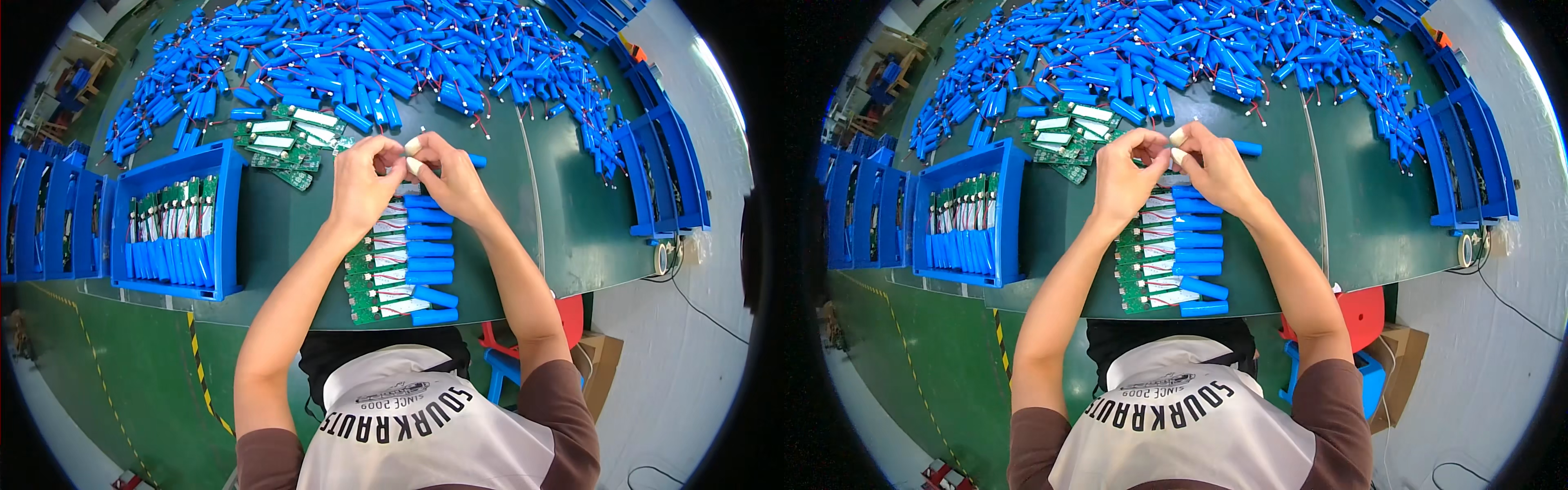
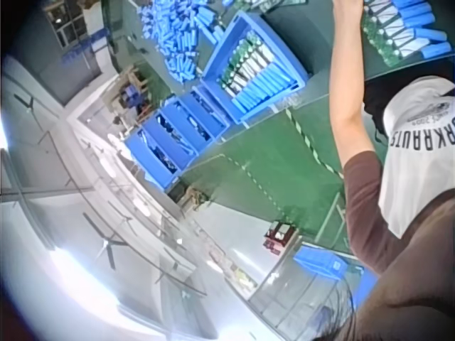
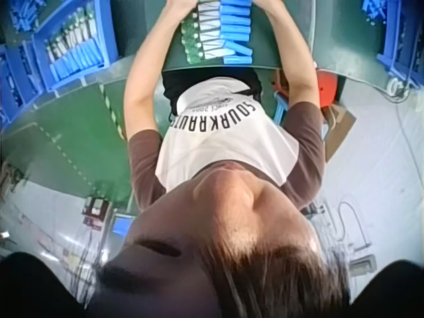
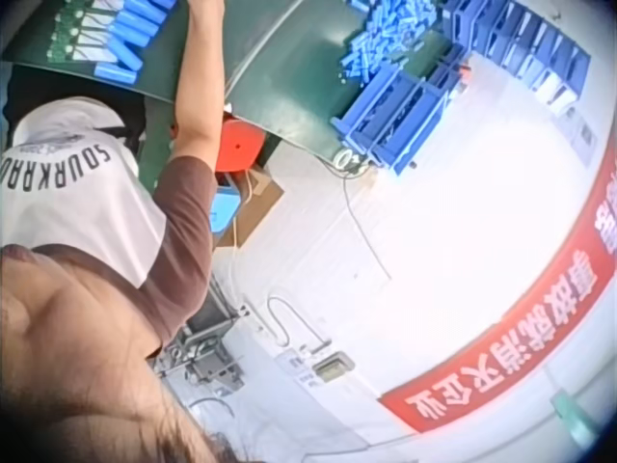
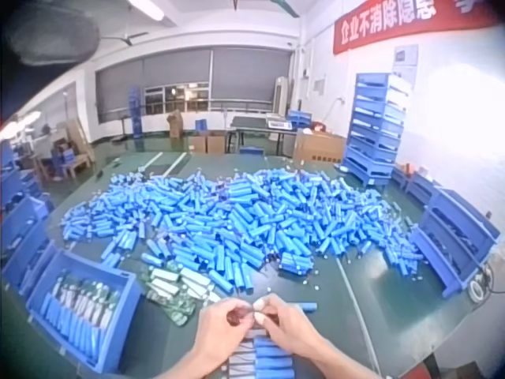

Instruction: The person aligns battery packs, connects their wire connectors to circuit boards, and places the assembled units into a blue storage crate by hand before connecting more batteries to circuit boards.

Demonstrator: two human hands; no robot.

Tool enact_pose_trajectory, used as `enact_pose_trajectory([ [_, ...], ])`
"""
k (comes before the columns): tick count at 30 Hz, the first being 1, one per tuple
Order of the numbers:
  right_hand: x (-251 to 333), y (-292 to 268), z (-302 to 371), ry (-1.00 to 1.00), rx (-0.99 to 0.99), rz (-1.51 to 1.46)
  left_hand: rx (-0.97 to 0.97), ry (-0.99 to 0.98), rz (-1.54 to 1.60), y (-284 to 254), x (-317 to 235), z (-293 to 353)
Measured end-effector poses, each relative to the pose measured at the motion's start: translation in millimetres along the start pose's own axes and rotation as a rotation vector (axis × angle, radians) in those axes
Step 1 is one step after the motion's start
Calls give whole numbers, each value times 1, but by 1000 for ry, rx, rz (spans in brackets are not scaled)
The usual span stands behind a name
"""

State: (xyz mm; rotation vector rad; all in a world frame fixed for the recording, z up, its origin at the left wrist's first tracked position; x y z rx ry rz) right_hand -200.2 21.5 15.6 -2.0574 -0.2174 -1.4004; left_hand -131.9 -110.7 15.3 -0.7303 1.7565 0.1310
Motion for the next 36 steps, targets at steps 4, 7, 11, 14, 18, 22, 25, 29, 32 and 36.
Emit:
enact_pose_trajectory([
  [4,-1,1,-1,-11,11,160,-155,168,-140,-14,-8,-2],
  [7,2,1,-4,-75,12,268,-124,357,-590,-35,0,-7],
  [11,8,23,-8,-227,109,388,-5,501,-699,-29,3,8],
  [14,7,27,-15,-227,93,577,-7,420,-588,-28,5,13],
  [18,9,32,-24,-247,157,580,-43,326,-526,-36,3,27],
  [22,7,51,-29,-202,189,560,-18,323,-456,-30,5,34],
  [25,-2,49,-24,-66,259,539,-11,314,-404,-30,6,37],
  [29,-4,47,-27,-83,162,523,-105,315,-437,-37,2,36],
  [32,-2,54,-27,-51,223,447,-73,287,-402,-38,11,38],
  [36,-3,51,-26,-31,215,488,-87,192,-324,-37,12,38],
])
Point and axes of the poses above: each hand's wrist, its own z-axis away from the middle knuckle, its own y-axis out of the palm, x = y × z, the point moved 7 cm from there along -z, towards the middle knuckle, and after that the axes turned 7 degrees about -x, right-handed, at the moved point
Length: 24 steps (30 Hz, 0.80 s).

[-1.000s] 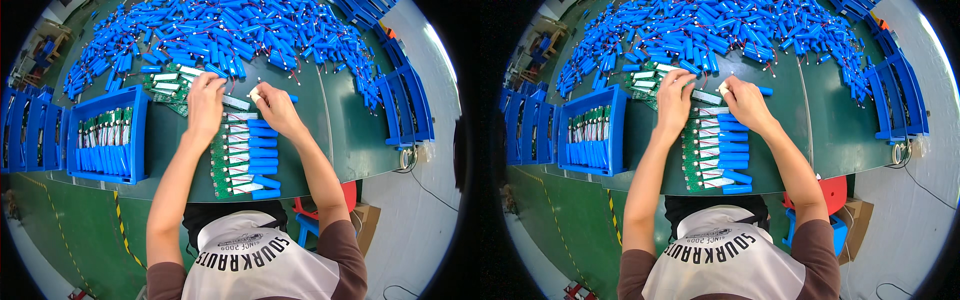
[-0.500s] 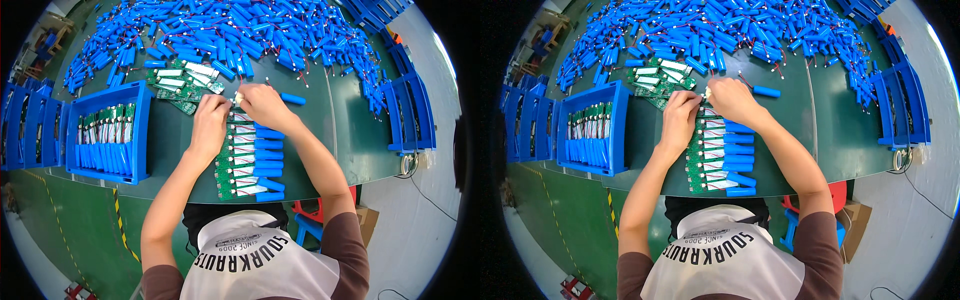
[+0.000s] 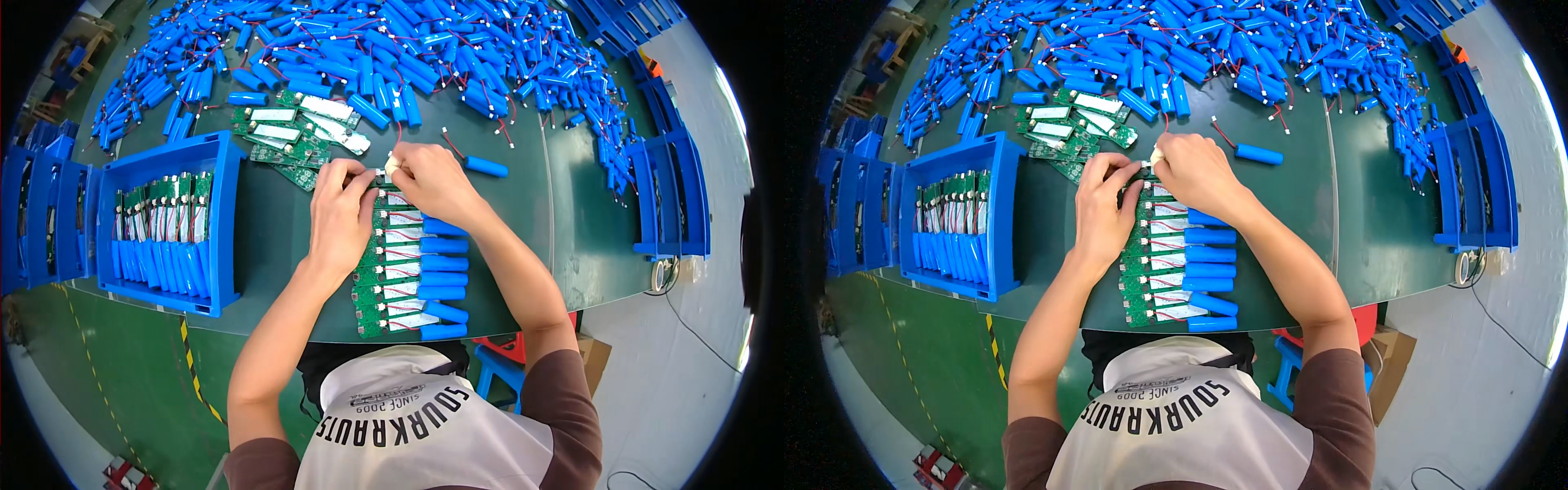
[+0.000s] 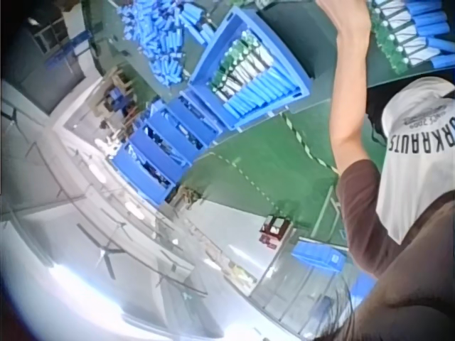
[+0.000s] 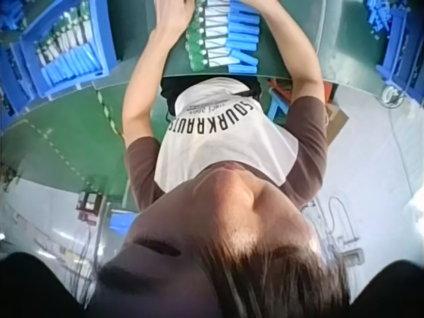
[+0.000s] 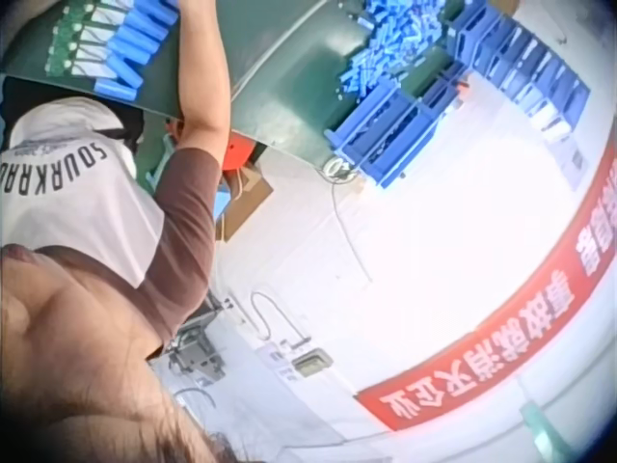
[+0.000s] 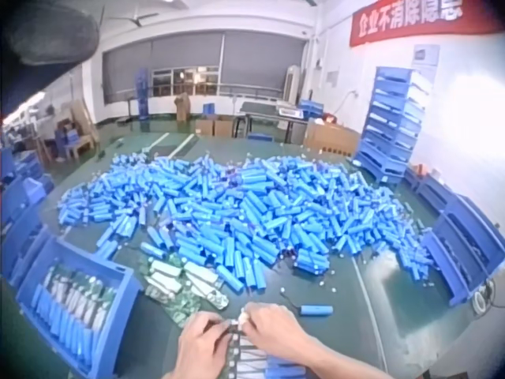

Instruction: The person aligns battery packs, connects their wire connectors to circuit boards, and places the assembled units into a blue storage crate by hand before connecting more batteries to circuit boards.

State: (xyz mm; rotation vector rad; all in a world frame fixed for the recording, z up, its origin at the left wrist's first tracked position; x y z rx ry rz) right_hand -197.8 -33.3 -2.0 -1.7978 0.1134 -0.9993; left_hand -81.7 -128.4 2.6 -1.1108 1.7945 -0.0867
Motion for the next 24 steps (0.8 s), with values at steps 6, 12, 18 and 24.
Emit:
enact_pose_trajectory([
  [6,10,-2,3,-89,-29,97,5,-12,25,2,3,2],
  [12,23,7,6,-234,-19,287,20,65,-23,1,4,2],
  [18,19,6,2,-141,-22,178,43,57,8,4,7,0],
  [24,-6,-24,2,-106,52,61,9,81,4,3,4,0],
])
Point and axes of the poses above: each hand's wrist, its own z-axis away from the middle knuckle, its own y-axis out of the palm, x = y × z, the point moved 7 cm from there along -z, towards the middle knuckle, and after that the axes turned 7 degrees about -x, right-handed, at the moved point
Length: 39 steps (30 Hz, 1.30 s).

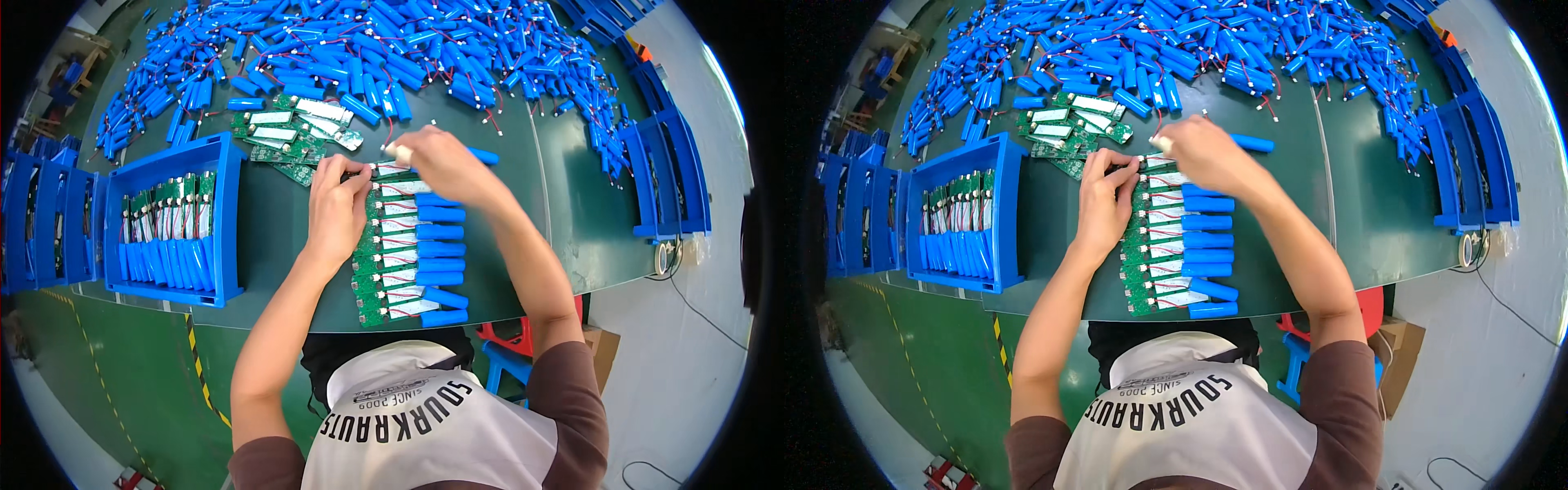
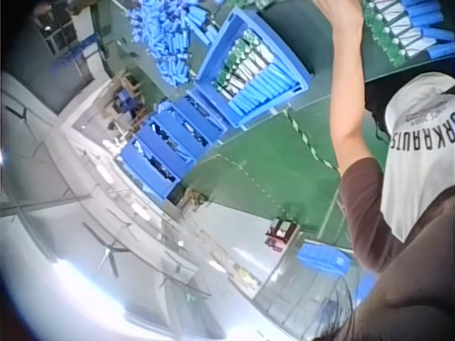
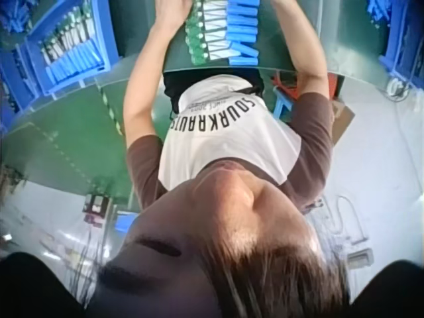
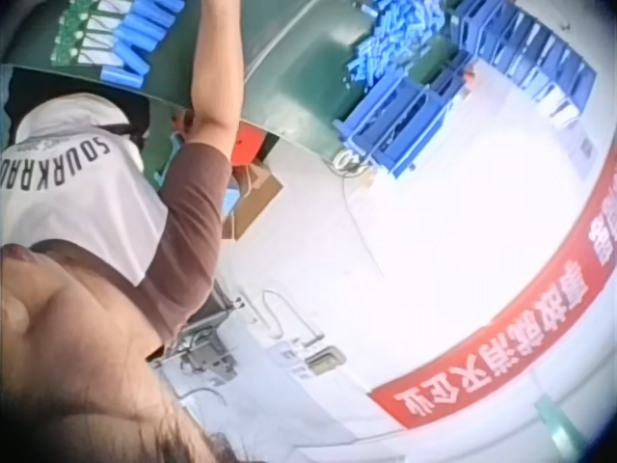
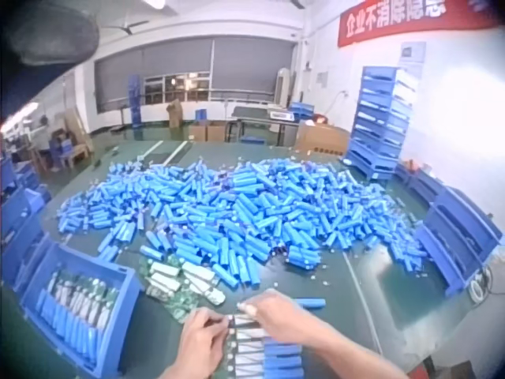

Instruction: The person aligns battery packs, connects their wire connectors to circuit boards, and places the assembled units into a blue storage crate by hand before connecting more batteries to circuit boards.

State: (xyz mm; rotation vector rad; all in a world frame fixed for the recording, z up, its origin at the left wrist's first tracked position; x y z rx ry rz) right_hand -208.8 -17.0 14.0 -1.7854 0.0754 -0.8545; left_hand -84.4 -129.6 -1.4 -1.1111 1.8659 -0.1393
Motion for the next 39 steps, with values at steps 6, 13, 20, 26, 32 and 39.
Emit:
enact_pose_trajectory([
  [6,-17,-15,29,-54,-180,-359,-61,5,-68,-14,-7,4],
  [13,-14,7,46,-201,-103,-247,242,-126,-66,13,-102,100],
  [20,-2,5,105,136,-261,-321,313,10,-66,2,-72,84],
  [26,12,0,144,189,-370,-423,471,144,34,-21,-56,62],
  [32,-1,-31,145,-60,-263,-251,198,102,-209,-64,-74,110],
  [39,33,3,113,-620,58,40,267,-46,-387,-28,-92,140],
])
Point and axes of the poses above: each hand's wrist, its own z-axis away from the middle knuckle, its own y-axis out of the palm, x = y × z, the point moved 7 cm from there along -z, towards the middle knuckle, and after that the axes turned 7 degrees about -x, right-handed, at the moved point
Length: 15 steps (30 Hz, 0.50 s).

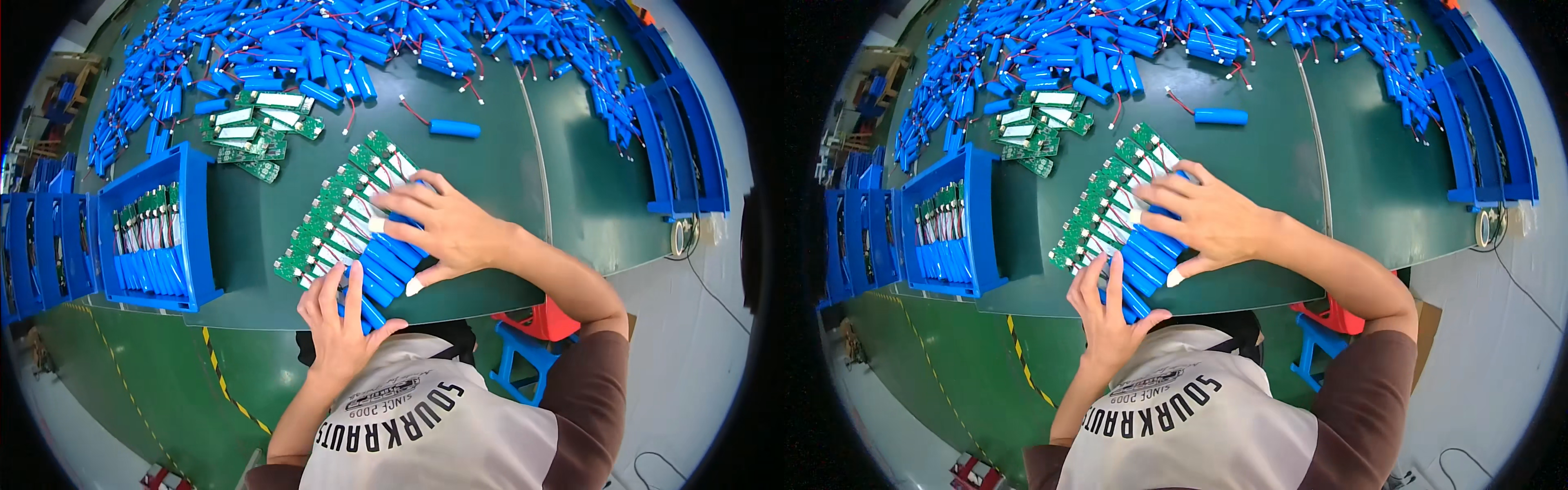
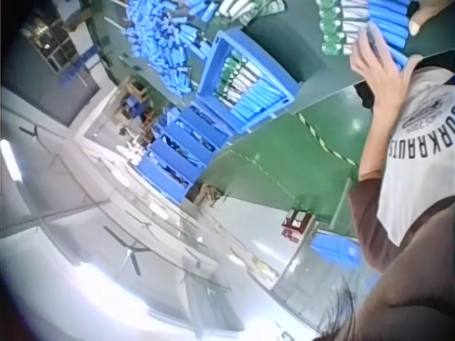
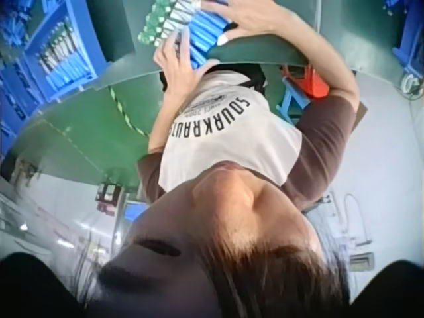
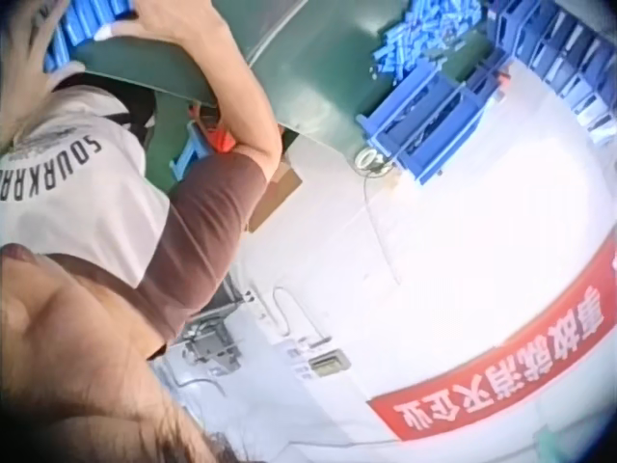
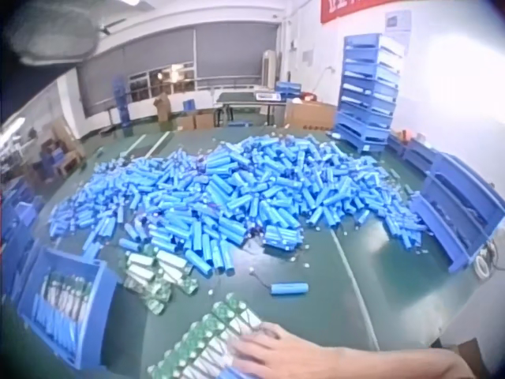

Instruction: The person aligns battery packs, connects their wire connectors to circuit boards, and places the assembled units into a blue storage crate by hand before connecting more batteries to circuit boards.

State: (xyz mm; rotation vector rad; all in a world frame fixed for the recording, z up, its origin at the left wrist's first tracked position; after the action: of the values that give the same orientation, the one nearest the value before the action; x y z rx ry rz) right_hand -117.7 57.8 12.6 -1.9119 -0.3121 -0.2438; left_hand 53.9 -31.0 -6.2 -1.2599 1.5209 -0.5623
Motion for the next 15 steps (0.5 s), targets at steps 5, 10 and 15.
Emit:
enact_pose_trajectory([
  [5,9,14,7,-98,3,29,-77,-146,40,3,-11,-11],
  [10,13,9,9,-3,-19,-30,-16,-186,-64,13,-16,-18],
  [15,5,6,10,16,-8,0,11,-177,-88,21,-18,-33],
])
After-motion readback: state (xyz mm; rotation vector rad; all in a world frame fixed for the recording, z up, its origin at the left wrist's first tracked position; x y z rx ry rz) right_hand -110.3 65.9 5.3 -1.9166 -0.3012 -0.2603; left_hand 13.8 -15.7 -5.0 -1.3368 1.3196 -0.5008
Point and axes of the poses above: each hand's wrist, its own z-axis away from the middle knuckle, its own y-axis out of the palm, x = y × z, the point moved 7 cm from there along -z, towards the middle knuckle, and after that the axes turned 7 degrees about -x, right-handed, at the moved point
